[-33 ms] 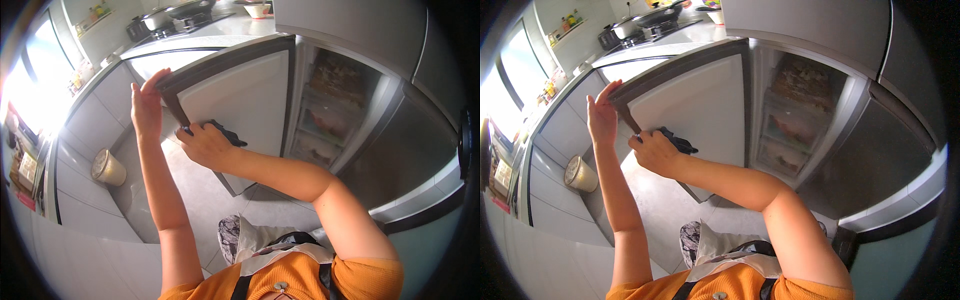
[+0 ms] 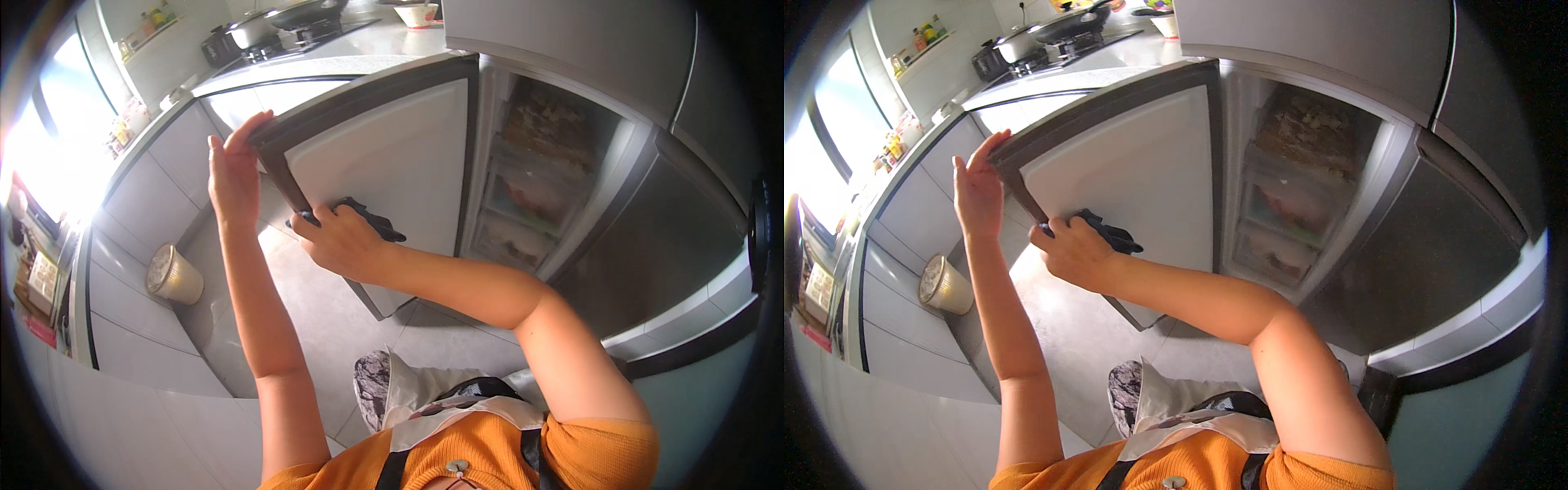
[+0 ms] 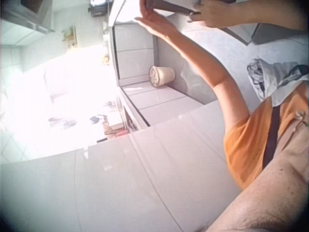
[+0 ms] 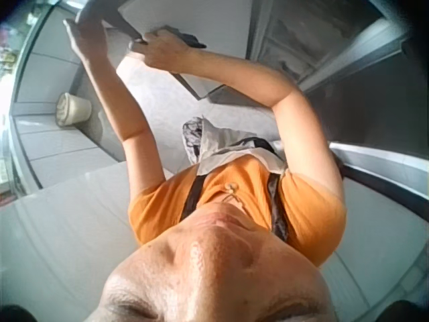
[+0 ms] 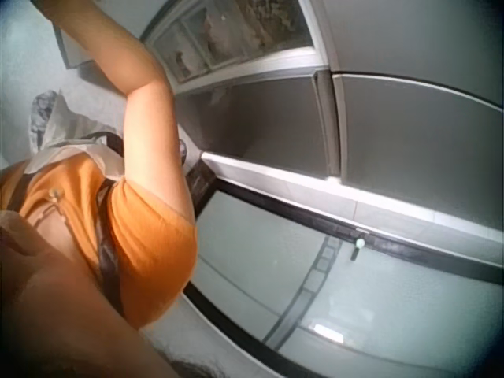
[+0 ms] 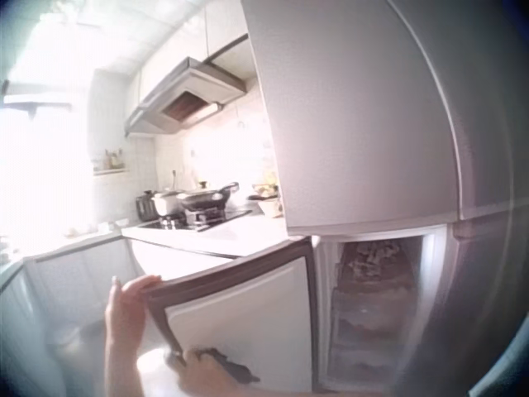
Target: The person wipes the exterior surfaces and handles of a refrigerator using a cloth and wipes the interior frame of an open freezer door.
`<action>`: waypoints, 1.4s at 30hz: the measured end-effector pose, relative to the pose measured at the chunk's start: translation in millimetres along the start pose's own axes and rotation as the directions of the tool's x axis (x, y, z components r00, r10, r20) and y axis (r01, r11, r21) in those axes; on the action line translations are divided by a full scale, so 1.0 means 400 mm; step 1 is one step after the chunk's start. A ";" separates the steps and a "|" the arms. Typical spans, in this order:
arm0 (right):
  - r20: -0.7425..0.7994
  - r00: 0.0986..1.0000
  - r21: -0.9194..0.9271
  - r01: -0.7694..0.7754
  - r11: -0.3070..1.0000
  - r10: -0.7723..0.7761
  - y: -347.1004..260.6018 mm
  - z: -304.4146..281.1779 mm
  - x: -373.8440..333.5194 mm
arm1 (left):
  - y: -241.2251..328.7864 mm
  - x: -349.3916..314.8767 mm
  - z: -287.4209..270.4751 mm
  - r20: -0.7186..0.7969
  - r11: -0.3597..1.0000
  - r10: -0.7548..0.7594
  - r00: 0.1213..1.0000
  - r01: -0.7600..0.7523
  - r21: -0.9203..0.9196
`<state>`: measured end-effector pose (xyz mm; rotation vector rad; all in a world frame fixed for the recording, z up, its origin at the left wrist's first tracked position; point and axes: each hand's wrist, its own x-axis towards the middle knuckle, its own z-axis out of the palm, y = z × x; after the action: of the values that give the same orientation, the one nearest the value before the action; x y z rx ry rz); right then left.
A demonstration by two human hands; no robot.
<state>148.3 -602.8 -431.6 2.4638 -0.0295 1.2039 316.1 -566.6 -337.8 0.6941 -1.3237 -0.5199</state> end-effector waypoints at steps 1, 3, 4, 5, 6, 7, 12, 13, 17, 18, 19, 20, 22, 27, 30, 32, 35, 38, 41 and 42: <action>-0.013 0.999 0.001 0.030 1.000 -0.030 -0.001 0.003 -0.033 | 0.002 -0.007 0.001 -0.015 1.000 -0.002 1.000 0.002 0.018; 0.092 0.994 -0.056 0.065 0.996 -0.059 -0.006 0.005 -0.080 | 0.000 -0.013 0.001 -0.043 0.999 -0.002 0.999 0.004 0.042; 0.140 0.988 -0.050 0.076 0.996 -0.068 -0.009 0.003 -0.103 | -0.002 -0.015 0.016 -0.058 0.998 0.019 0.998 -0.016 0.056; 0.188 0.979 -0.044 0.086 0.995 -0.076 -0.013 0.001 -0.127 | -0.002 -0.021 0.029 -0.101 0.997 0.015 0.995 -0.006 0.080; 0.185 0.980 -0.007 0.071 0.997 -0.069 -0.028 0.017 -0.164 | -0.002 -0.030 0.040 -0.142 0.995 0.011 0.990 0.004 0.103; 0.183 0.982 0.013 0.055 0.998 -0.056 -0.039 0.035 -0.198 | -0.005 -0.024 0.052 -0.172 0.993 0.015 0.985 0.005 0.116; 0.501 0.842 0.217 -0.347 0.912 0.201 -0.038 0.024 -0.364 | -0.030 -0.042 0.036 -0.168 0.994 0.090 0.982 -0.078 0.076; 0.492 0.826 0.244 -0.434 0.867 0.275 -0.020 -0.007 -0.397 | -0.027 -0.044 0.038 -0.195 0.991 0.107 0.975 -0.090 0.097; 0.565 0.546 0.159 -0.807 0.568 0.618 0.064 -0.171 -0.535 | -0.021 -0.045 0.103 -0.328 0.923 0.249 0.911 -0.121 0.366; 0.576 0.452 0.116 -0.870 0.479 0.681 0.082 -0.212 -0.570 | -0.016 -0.048 0.112 -0.340 0.911 0.277 0.899 -0.133 0.391; 0.539 0.410 0.066 -0.891 0.448 0.736 0.098 -0.261 -0.593 | -0.010 -0.052 0.119 -0.351 0.897 0.305 0.885 -0.143 0.419; 0.486 0.414 0.051 -0.893 0.448 0.770 0.111 -0.296 -0.638 | -0.005 -0.060 0.127 -0.356 0.880 0.336 0.872 -0.155 0.450; 0.423 0.285 -0.009 -0.948 0.319 0.860 0.132 -0.403 -0.654 | 0.018 -0.091 0.154 -0.360 0.855 0.378 0.853 -0.172 0.489; 0.124 0.211 0.027 -0.977 0.209 0.970 0.172 -0.567 -0.788 | 0.060 -0.192 0.311 -0.255 0.705 0.522 0.814 -0.244 0.666; -0.064 0.187 0.042 -0.981 0.190 0.980 0.175 -0.612 -0.845 | 0.060 -0.240 0.474 -0.039 0.492 0.573 0.819 -0.305 0.815; -0.182 0.195 0.047 -0.977 0.206 0.964 0.184 -0.642 -0.845 | 0.059 -0.250 0.581 0.098 0.403 0.530 0.843 -0.351 0.845; -0.391 0.381 -0.098 -0.922 0.374 0.838 0.226 -0.707 -0.780 | 0.066 -0.225 0.730 0.361 0.314 0.446 0.819 -0.521 0.794; -0.500 0.510 -0.245 -0.859 0.450 0.700 0.283 -0.770 -0.690 | -0.025 -0.171 0.812 0.396 0.409 0.594 0.700 -0.686 0.601; -0.530 0.555 -0.279 -0.828 0.486 0.641 0.364 -0.826 -0.650 | -0.126 -0.102 0.927 0.429 0.403 0.694 0.578 -0.806 0.433; -0.508 0.561 -0.271 -0.824 0.497 0.654 0.391 -0.839 -0.643 | -0.157 -0.083 0.962 0.399 0.427 0.706 0.585 -0.802 0.418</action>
<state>-296.4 -665.6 -389.5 1.7291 -1.3009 1.6756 -65.1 -649.0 -368.3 0.4295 -1.8077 0.6302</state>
